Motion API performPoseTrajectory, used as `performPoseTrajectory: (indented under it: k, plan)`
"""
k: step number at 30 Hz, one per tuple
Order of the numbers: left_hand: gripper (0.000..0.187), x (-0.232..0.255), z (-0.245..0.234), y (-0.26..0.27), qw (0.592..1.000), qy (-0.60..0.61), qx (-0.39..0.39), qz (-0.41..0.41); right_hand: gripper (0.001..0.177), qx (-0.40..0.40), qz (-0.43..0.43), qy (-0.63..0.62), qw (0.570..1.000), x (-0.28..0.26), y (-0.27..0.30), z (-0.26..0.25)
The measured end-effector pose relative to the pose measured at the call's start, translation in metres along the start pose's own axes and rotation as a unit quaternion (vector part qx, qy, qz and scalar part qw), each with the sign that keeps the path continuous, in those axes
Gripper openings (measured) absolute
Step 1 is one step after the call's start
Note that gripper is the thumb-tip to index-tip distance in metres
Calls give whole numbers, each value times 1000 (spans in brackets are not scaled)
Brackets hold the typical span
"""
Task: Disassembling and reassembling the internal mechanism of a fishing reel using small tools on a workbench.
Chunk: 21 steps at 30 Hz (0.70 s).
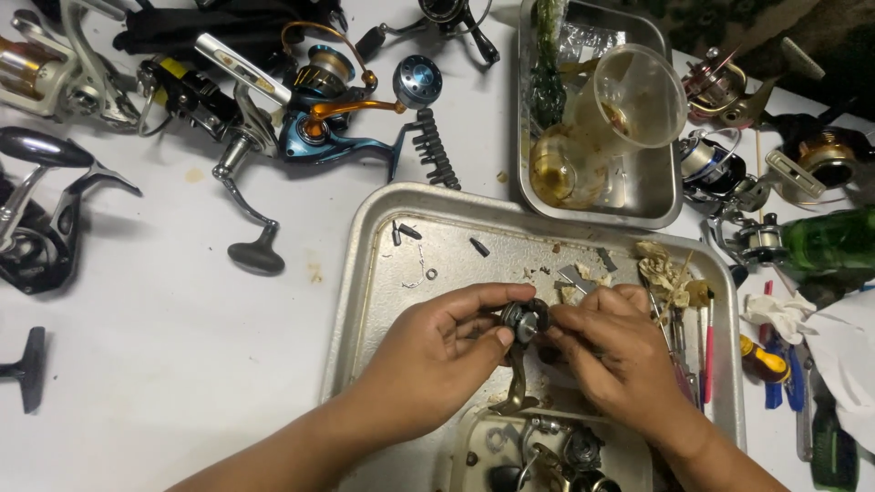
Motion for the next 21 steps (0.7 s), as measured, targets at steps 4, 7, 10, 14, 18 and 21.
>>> performPoseTrajectory:
  k: [4, 7, 10, 14, 18, 21]
  plan:
    - [41, 2, 0, 1, 1000, -7, 0, 8, 18, 1, -9, -4, 1000, 3, 1, 0]
    - [42, 6, 1, 4, 999, -11, 3, -48, 19, -10, -4, 2, 1000, 5, 1, 0]
    - [41, 3, 1, 3, 1000, -11, 4, -13, 17, -12, -6, -6, 1000, 3, -1, -1]
    - [41, 1, 0, 3, 1000, -18, -1, -9, 18, -4, 0, -9, 1000, 4, 1, 2]
    - [41, -4, -1, 0, 999, -31, -10, 12, 21, -4, -4, -12, 1000, 11, 4, 5]
    - [42, 0, -2, 1, 999, -47, -3, -8, 21, 2, -14, -2, 1000, 10, 3, 3]
Point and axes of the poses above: each hand's wrist, its own y-axis away from the middle knuckle, its own z-axis out of the palm, x = y × z, the point moved 2 cm from there along -y, towards the middle knuckle, and after that the axes turned 3 degrees about -z, right-handed, at the moved point
